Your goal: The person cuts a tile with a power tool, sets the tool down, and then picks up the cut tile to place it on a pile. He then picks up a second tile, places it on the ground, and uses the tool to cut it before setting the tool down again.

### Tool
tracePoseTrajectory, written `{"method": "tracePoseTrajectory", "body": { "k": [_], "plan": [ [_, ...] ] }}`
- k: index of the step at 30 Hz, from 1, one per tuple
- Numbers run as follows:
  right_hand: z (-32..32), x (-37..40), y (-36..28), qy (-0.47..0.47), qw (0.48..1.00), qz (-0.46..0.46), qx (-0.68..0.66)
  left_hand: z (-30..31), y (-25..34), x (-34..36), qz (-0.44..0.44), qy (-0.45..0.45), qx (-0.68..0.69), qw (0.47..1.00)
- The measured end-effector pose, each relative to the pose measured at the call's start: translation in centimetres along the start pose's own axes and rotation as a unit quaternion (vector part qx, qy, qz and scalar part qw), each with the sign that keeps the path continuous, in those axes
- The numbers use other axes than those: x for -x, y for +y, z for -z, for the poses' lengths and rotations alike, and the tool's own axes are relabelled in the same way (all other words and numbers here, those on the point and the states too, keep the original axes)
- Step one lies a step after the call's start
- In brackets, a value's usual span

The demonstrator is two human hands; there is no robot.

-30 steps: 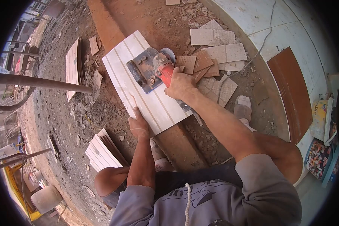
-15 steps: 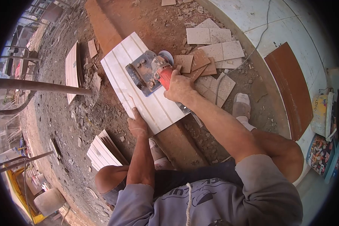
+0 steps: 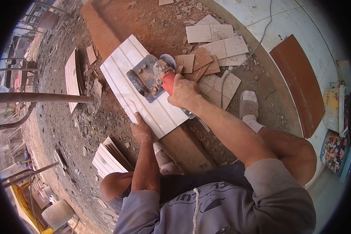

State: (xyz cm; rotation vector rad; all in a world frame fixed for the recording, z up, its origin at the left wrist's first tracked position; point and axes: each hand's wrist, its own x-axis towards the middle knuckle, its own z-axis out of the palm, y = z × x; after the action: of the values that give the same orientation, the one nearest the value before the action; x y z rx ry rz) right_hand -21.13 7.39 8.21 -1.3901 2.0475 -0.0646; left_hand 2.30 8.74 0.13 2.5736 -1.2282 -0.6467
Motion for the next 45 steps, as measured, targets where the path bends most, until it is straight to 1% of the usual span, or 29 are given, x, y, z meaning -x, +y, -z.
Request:
{"method": "tracePoseTrajectory", "body": {
  "k": [7, 10, 13, 16, 18, 19, 21, 23, 26, 27, 29, 30, 31, 33, 35, 37, 38, 39, 41, 42, 43, 44, 45],
  "plan": [
    [-0.3, 0.3, 0.1, 0.003, 1.0, -0.003, -0.005, 0.6, 0.4, 0.3, -0.001, -0.018, 0.003, 1.0],
    [-0.5, 0.4, 0.2, -0.001, 1.0, -0.002, -0.006, 0.5, 0.2, 0.1, 0.0, -0.013, 0.004, 1.0],
    [-0.9, 0.3, 0.2, 0.015, 1.0, -0.006, -0.009, 0.1, -0.3, -0.3, -0.006, -0.009, 0.011, 1.0],
    [-0.9, 0.4, 0.2, 0.002, 1.0, -0.011, -0.013, -0.2, -0.6, -0.5, -0.018, -0.004, 0.002, 1.0],
    [-1.4, 0.2, 0.4, 0.005, 1.0, -0.009, -0.017, -0.3, -0.7, -0.6, -0.039, 0.002, 0.031, 0.999],
    [-1.6, 0.2, 0.5, 0.006, 0.999, -0.017, -0.035, -0.6, -1.0, -0.9, -0.053, 0.003, 0.017, 0.998],
    [-2.1, 0.2, 0.8, 0.032, 0.999, 0.003, -0.003, -1.2, -1.5, -1.5, -0.056, 0.012, 0.052, 0.997],
    [-2.2, 0.4, 1.2, 0.035, 0.999, 0.003, -0.008, -1.3, -1.3, -1.1, -0.062, 0.008, 0.05, 0.997],
    [-2.0, 1.1, 1.2, 0.042, 0.999, 0.013, -0.003, -1.5, -1.6, -1.3, -0.076, -0.01, 0.114, 0.99],
    [-2.0, 1.3, 1.3, 0.05, 0.999, 0.016, 0.008, -1.6, -1.5, -1.3, -0.084, -0.008, 0.101, 0.991],
    [-2.1, 1.2, 1.6, 0.05, 0.998, 0.024, -0.001, -1.8, -1.4, -1.2, -0.066, -0.031, 0.165, 0.984],
    [-2.2, 1.1, 1.8, 0.054, 0.998, 0.038, 0.005, -1.9, -1.3, -1.2, -0.062, -0.016, 0.144, 0.988],
    [-2.3, 1.2, 1.8, 0.05, 0.998, 0.04, -0.008, -1.7, -1.5, -1.3, -0.065, -0.01, 0.133, 0.989],
    [-2.3, 1.2, 2.1, 0.078, 0.996, 0.036, -0.029, -1.8, -1.2, -1.4, -0.045, -0.005, 0.116, 0.992],
    [-2.7, 1.1, 2.3, 0.082, 0.995, 0.036, -0.041, -1.9, -0.3, -0.7, -0.041, 0.006, 0.101, 0.994],
    [-2.9, 1.0, 2.5, 0.085, 0.994, 0.033, -0.054, -1.9, -0.2, -0.6, -0.043, -0.021, 0.132, 0.99],
    [-2.9, 1.1, 2.5, 0.09, 0.993, 0.038, -0.061, -1.8, -0.2, -0.5, -0.027, -0.036, 0.141, 0.989],
    [-2.8, 1.1, 2.6, 0.096, 0.992, 0.041, -0.068, -1.7, -0.3, -0.7, -0.032, -0.035, 0.131, 0.99],
    [-2.3, 1.1, 3.0, 0.084, 0.992, 0.041, -0.083, -1.7, -0.6, -1.1, -0.008, -0.074, 0.16, 0.984],
    [-2.2, 1.1, 3.2, 0.072, 0.992, 0.048, -0.087, -1.8, -0.7, -1.0, 0.007, -0.072, 0.183, 0.98],
    [-2.2, 1.1, 3.3, 0.069, 0.992, 0.043, -0.096, -1.8, -2.3, -2.3, 0.005, -0.073, 0.173, 0.982],
    [-2.2, 1.0, 3.5, 0.065, 0.991, 0.052, -0.103, -2.0, -4.9, -4.5, -0.017, -0.091, 0.207, 0.974],
    [-2.3, 1.0, 3.6, 0.063, 0.99, 0.062, -0.108, -2.0, -4.7, -4.3, -0.024, -0.096, 0.216, 0.971]
  ]
}}
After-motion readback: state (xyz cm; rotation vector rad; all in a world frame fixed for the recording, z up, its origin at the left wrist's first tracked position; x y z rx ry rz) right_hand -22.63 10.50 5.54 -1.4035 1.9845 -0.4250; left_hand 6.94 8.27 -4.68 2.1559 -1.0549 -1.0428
